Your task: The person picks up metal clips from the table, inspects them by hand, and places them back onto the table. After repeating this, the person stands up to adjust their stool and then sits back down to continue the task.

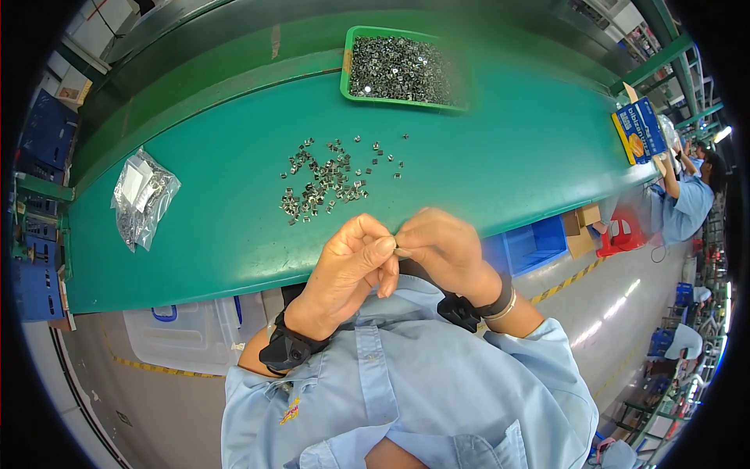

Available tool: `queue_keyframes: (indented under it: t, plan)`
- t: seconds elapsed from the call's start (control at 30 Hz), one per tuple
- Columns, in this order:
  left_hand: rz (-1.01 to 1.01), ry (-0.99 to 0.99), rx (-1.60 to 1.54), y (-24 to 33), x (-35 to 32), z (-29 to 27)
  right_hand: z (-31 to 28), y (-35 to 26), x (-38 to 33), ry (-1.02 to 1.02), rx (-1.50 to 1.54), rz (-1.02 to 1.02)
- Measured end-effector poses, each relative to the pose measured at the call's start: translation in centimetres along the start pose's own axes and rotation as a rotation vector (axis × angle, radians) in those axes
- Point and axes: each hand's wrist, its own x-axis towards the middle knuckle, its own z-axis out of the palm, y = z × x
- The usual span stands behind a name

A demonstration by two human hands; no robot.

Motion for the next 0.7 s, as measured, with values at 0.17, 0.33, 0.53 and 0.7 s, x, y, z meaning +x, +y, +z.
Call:
queue_keyframes:
  t: [0.17,0.33,0.53,0.7]
  plan:
    - [-0.018,0.05,0.077,0.55,-0.21,0.81,0.1,0.4,-0.33,0.023,0.099,0.067]
    - [-0.02,0.052,0.019,0.57,-0.3,0.88,0.28,0.36,-0.35,0.05,0.147,0.119]
    - [-0.015,0.05,0.077,0.59,-0.08,0.64,0.16,0.56,-0.23,0.04,0.116,0.148]
    - [-0.015,0.056,0.1,0.57,0.05,0.41,0.07,0.73,-0.06,0.048,0.124,0.146]
